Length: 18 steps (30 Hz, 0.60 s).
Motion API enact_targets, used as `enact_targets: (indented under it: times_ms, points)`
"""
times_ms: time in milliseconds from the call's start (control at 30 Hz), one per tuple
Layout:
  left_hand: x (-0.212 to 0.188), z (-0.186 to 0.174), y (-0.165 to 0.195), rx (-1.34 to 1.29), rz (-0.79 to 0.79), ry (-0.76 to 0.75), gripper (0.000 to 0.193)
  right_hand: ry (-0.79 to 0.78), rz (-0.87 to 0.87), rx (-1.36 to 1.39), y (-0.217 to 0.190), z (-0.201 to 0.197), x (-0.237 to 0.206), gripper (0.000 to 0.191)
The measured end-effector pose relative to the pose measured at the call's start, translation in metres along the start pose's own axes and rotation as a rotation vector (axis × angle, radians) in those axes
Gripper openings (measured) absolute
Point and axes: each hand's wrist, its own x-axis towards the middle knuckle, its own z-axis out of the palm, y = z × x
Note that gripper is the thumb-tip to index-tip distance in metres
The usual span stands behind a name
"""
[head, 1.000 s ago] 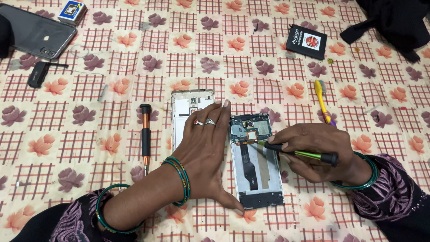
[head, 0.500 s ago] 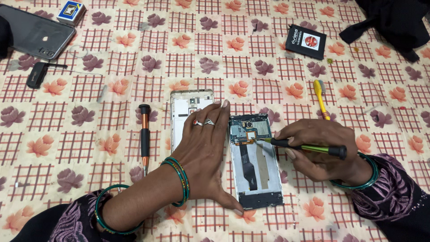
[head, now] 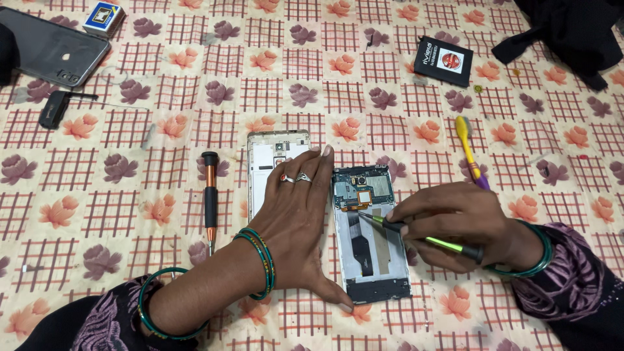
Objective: The person works on a disassembled smartphone lying on a patterned tablecloth. They pry at the phone's frame with a small screwdriver-like tool, manipulate a flex cable and connector inside the phone body with their fingers, and use a screwdriver on the phone's edge, steadying the device with their other hand.
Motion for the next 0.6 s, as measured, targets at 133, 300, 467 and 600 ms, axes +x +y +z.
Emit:
enact_targets:
  times_ms: [133, 300, 467, 600]
  points:
    - [-0.002, -0.002, 0.0, -0.007, 0.005, 0.022, 0.176, -0.113, 0.16, 0.201, 0.006, -0.011, -0.005, 0.017]
    - [-0.002, -0.003, 0.001, -0.014, 0.009, 0.035, 0.171, -0.152, 0.32, 0.514, 0.016, -0.024, -0.005, 0.021]
    - [-0.002, -0.002, 0.0, -0.019, 0.021, 0.035, 0.169, -0.314, 0.485, 0.662, 0.007, -0.043, 0.001, 0.068]
    - [-0.001, -0.001, -0.001, -0.009, 0.017, 0.017, 0.17, -0.336, 0.379, 0.785, 0.003, -0.043, 0.002, 0.06]
